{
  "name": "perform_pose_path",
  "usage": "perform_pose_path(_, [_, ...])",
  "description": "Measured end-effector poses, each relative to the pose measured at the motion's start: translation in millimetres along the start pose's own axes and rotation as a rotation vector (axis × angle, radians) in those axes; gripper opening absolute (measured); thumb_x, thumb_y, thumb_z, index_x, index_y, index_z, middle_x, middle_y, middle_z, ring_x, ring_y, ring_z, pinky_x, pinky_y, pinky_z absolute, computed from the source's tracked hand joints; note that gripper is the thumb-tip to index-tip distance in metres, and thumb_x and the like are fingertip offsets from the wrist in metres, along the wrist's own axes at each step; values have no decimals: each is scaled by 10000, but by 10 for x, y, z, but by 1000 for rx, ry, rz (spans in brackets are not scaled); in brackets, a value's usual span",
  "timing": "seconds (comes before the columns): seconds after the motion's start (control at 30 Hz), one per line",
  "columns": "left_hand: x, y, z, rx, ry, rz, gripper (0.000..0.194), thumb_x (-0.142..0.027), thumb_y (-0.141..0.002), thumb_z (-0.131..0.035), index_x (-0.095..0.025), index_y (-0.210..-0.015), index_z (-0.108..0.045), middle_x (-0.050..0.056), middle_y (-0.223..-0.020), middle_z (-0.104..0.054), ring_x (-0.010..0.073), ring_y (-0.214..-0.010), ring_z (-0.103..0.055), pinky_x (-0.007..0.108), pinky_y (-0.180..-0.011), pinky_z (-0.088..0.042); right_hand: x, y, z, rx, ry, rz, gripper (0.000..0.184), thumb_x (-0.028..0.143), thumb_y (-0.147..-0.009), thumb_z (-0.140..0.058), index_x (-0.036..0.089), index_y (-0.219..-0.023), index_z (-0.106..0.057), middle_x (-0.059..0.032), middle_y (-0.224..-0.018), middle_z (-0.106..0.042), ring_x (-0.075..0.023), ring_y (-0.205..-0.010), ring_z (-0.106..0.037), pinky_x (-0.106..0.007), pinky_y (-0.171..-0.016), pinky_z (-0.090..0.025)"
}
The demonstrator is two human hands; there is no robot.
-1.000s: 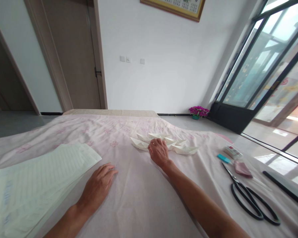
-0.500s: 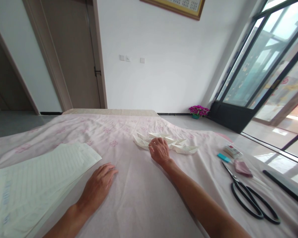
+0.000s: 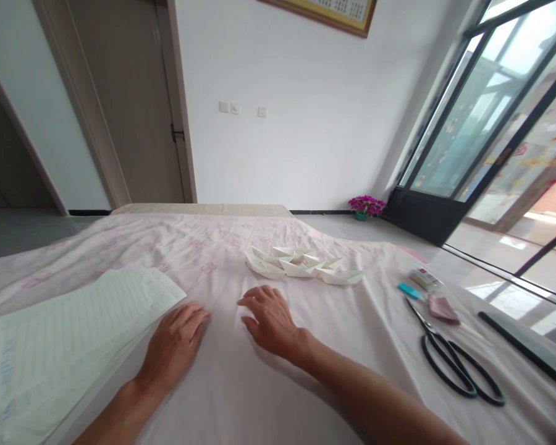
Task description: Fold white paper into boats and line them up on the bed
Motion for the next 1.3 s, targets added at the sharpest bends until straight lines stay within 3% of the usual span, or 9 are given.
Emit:
perform_pose_path(0.1, [273,-7,207,-5,-171,112,289,-207,-892,-461,-212,-1116,-644,101,-1158,-661,278,-1098,-587,452,-952,-450,299,158,-102,75,-85,45,316,306,-876,-628,252,-1185,-588,-41,-1204,-594,-213,-1063,-493,-347,-889,-359])
perform_pose_path(0.23, [977,164,416,64,-387,342,403,-379,-904,-454,-187,-1242,-560,160,-1249,-594,356,-1151,-548,523,-900,-463,369,280,-214,113,-107,23,214,275,-923,-555,231,-1129,-593,-50,-1174,-593,-204,-1061,-492,-341,-909,-362])
perform_pose_path(0.33, [1660,459,348,203,-370,591,504,-608,-804,-530,-228,-1124,-614,124,-1143,-648,385,-1031,-614,523,-733,-524,371,293,-253,115,-67,21,183,256,-926,-540,220,-1098,-589,-58,-1118,-599,-205,-1036,-494,-342,-899,-364])
perform_pose_path(0.43, [2020,646,233,313,-284,679,559,-689,-803,-482,-253,-1127,-615,104,-1143,-666,329,-856,-666,450,-616,-528,385,281,-254,108,-36,27,166,246,-924,-539,220,-1079,-589,-60,-1090,-600,-204,-1018,-494,-337,-887,-365])
perform_pose_path(0.53, [1965,599,280,365,-271,586,516,-642,-802,-536,-256,-1135,-618,97,-1124,-676,278,-822,-666,365,-611,-510,401,275,-247,102,-29,32,177,240,-929,-531,227,-1096,-588,-56,-1093,-599,-201,-1020,-493,-331,-885,-362])
perform_pose_path(0.77, [1741,525,486,557,-333,610,266,-336,-858,-545,-214,-1083,-618,90,-1113,-655,216,-961,-649,280,-771,-469,415,257,-269,81,-35,46,215,237,-969,-462,232,-1132,-602,-59,-1096,-605,-193,-1029,-498,-325,-894,-352])
perform_pose_path(0.9, [1659,521,565,556,-390,627,228,-182,-877,-452,-180,-1020,-629,121,-1055,-682,232,-972,-649,316,-797,-456,423,258,-259,62,-34,52,218,230,-973,-456,225,-1121,-616,-59,-1096,-611,-187,-1017,-508,-314,-887,-355])
perform_pose_path(1.13, [1394,548,695,527,-448,615,264,-171,-918,-360,-173,-975,-618,119,-1037,-679,232,-913,-664,333,-753,-454,416,265,-254,54,-24,45,219,227,-974,-458,233,-1110,-630,-59,-1081,-621,-187,-1012,-522,-306,-874,-359])
perform_pose_path(1.3, [1409,666,958,447,-527,673,299,-156,-916,-335,-139,-1054,-599,157,-1046,-642,259,-914,-647,377,-787,-444,406,269,-250,38,-32,52,216,235,-980,-450,238,-1094,-634,-52,-1075,-622,-186,-1017,-519,-301,-868,-359])
Point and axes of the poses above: each hand's wrist, its own y-axis away from the middle knuckle, its own z-axis out of the back of the hand, x = y × z, the point moved 10 cm from there along -y, towards the middle knuckle
